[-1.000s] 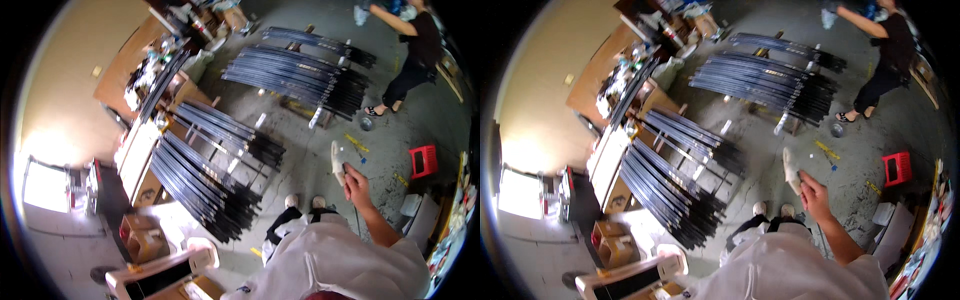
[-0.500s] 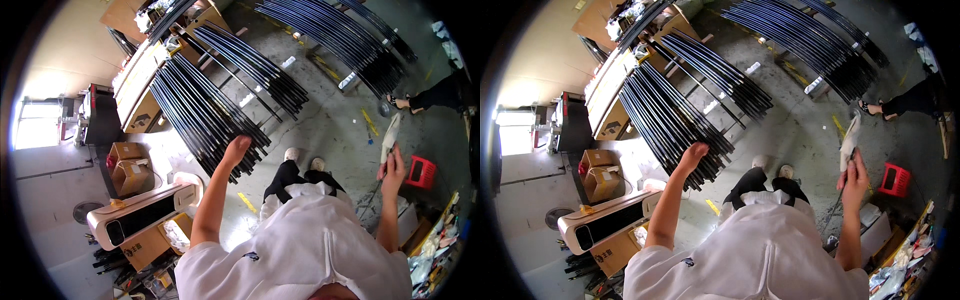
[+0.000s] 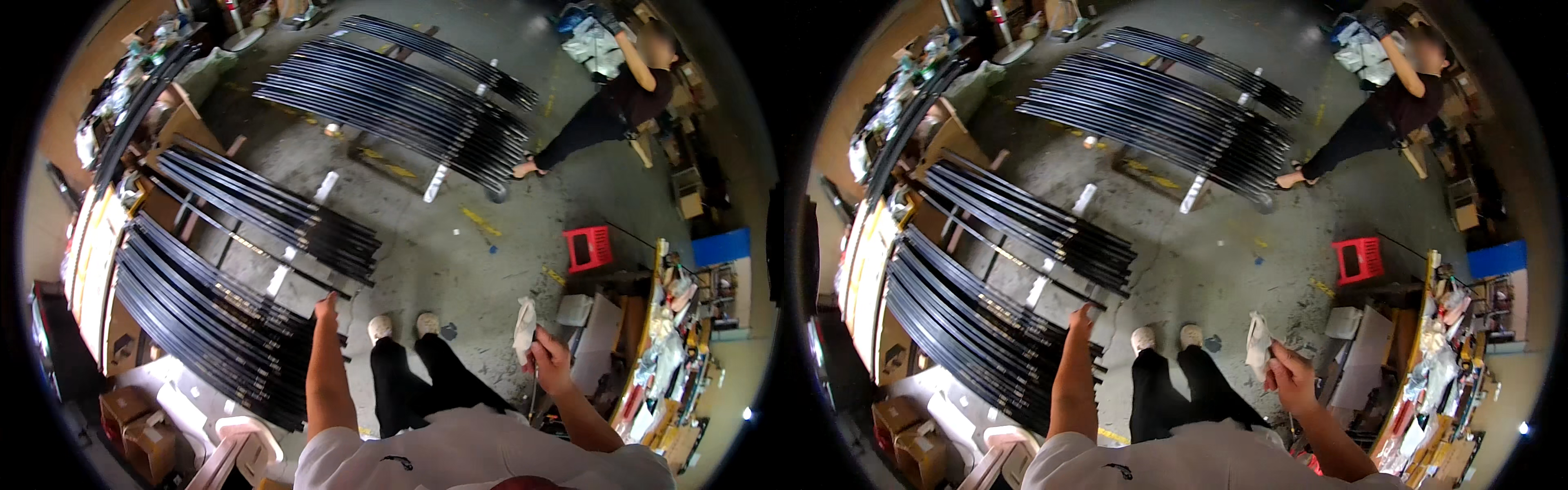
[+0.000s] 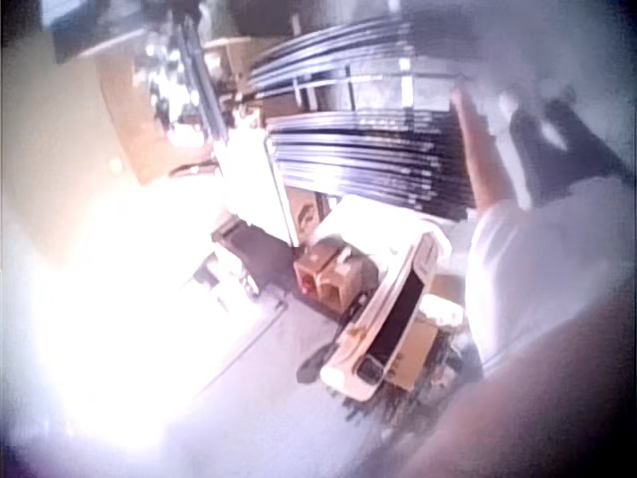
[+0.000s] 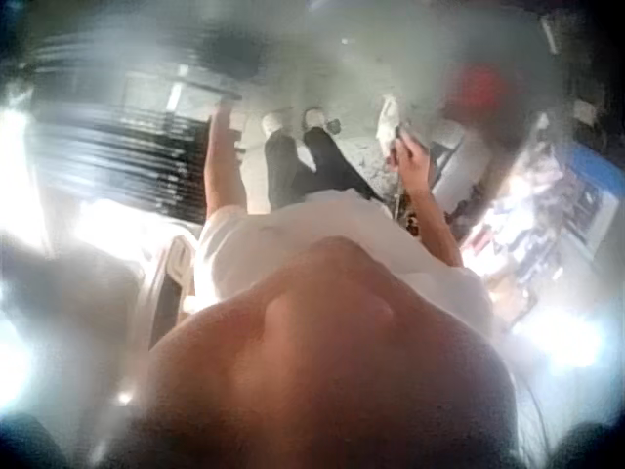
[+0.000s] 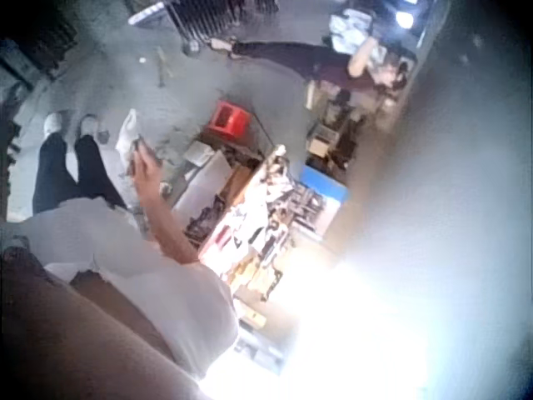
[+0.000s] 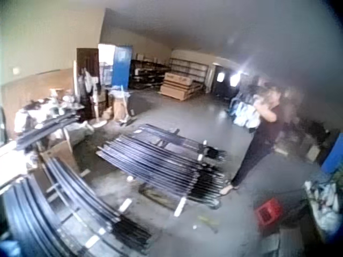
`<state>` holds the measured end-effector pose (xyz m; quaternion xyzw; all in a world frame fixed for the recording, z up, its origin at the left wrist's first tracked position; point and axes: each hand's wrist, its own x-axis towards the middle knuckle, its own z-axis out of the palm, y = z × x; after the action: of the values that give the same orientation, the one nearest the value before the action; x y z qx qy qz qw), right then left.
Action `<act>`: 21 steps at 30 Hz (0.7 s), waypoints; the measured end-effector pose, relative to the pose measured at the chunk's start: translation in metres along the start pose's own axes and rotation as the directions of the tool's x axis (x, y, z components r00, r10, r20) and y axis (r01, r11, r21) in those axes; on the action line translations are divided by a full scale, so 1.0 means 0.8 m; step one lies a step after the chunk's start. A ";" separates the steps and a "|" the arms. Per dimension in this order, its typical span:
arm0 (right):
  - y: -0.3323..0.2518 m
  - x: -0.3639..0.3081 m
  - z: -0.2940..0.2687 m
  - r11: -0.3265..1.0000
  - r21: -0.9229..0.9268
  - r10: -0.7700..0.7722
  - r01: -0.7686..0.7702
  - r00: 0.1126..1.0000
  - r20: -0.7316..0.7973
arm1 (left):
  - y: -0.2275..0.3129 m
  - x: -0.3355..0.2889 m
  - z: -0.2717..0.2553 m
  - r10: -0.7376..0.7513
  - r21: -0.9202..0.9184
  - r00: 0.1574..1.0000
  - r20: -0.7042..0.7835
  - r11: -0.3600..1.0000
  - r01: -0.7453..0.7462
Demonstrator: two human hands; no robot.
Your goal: The person wipes long black rods with a cloth and places them back onto a rack.
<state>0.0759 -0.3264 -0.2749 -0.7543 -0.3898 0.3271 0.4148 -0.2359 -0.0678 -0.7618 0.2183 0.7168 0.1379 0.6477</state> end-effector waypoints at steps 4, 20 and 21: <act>-0.006 0.013 0.003 0.999 -0.031 0.023 -0.023 1.000 -0.004 | 0.002 0.013 0.015 -0.100 -0.084 0.984 -0.150 0.993 0.088; 0.046 0.025 -0.016 0.999 -0.034 -0.042 0.041 0.999 -0.017 | 0.004 0.002 0.049 0.209 -0.579 0.978 -0.001 0.797 -0.171; 0.045 0.032 -0.024 0.998 -0.021 -0.057 0.057 0.998 0.005 | -0.012 0.013 0.033 0.296 -0.615 0.954 -0.039 0.745 -0.257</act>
<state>0.1149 -0.3241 -0.3024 -0.7465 -0.4154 0.3129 0.4152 -0.2115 -0.0735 -0.7790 0.1038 0.5725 0.4506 0.6770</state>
